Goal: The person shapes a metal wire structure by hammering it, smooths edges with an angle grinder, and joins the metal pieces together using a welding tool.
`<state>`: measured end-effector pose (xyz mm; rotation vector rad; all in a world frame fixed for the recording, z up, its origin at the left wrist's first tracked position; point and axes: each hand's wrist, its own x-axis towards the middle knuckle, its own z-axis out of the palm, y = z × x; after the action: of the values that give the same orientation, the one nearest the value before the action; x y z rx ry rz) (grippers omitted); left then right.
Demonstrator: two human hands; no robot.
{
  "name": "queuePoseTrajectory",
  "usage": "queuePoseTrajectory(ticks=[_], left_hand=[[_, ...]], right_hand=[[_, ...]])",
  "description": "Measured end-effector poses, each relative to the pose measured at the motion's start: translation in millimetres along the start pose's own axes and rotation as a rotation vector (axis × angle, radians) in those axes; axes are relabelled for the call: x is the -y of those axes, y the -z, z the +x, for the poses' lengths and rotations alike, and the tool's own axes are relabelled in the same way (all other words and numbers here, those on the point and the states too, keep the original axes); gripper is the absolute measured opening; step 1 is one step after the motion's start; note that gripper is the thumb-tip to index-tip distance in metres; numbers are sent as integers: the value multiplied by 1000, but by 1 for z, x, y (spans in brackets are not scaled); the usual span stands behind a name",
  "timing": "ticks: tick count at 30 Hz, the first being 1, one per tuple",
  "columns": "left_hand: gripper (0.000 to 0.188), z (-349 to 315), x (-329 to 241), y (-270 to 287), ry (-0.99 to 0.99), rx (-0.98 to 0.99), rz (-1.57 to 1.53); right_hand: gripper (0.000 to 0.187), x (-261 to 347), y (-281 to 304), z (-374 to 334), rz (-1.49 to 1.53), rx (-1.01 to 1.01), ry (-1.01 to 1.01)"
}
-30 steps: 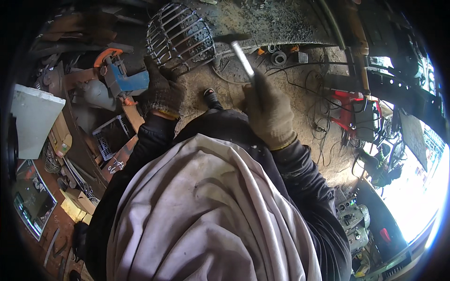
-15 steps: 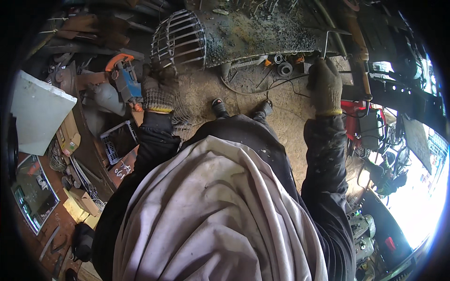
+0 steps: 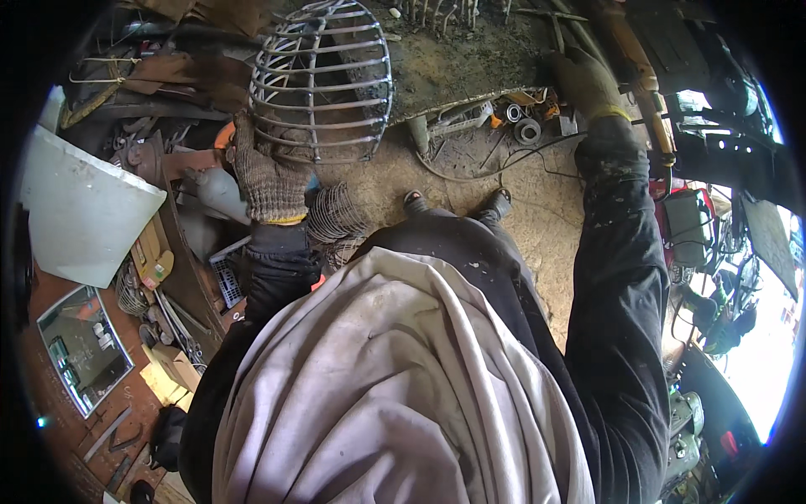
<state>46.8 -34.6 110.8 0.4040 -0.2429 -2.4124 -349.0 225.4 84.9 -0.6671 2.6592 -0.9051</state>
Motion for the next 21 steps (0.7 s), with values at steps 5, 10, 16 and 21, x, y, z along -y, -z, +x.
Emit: queuePoseTrajectory(ticks=[5, 10, 16, 21], left_hand=[[32, -13, 16, -16, 5, -170, 170], [48, -1, 13, -5, -177, -382, 417], [57, 16, 66, -31, -238, -427, 495], [53, 17, 91, -14, -253, -294, 514]], right_hand=[[36, 30, 24, -56, -297, -5, 155], [40, 31, 49, -102, 49, -319, 174], [35, -76, 157, -78, 512, -958, 132], [46, -183, 236, 14, 148, -901, -179]])
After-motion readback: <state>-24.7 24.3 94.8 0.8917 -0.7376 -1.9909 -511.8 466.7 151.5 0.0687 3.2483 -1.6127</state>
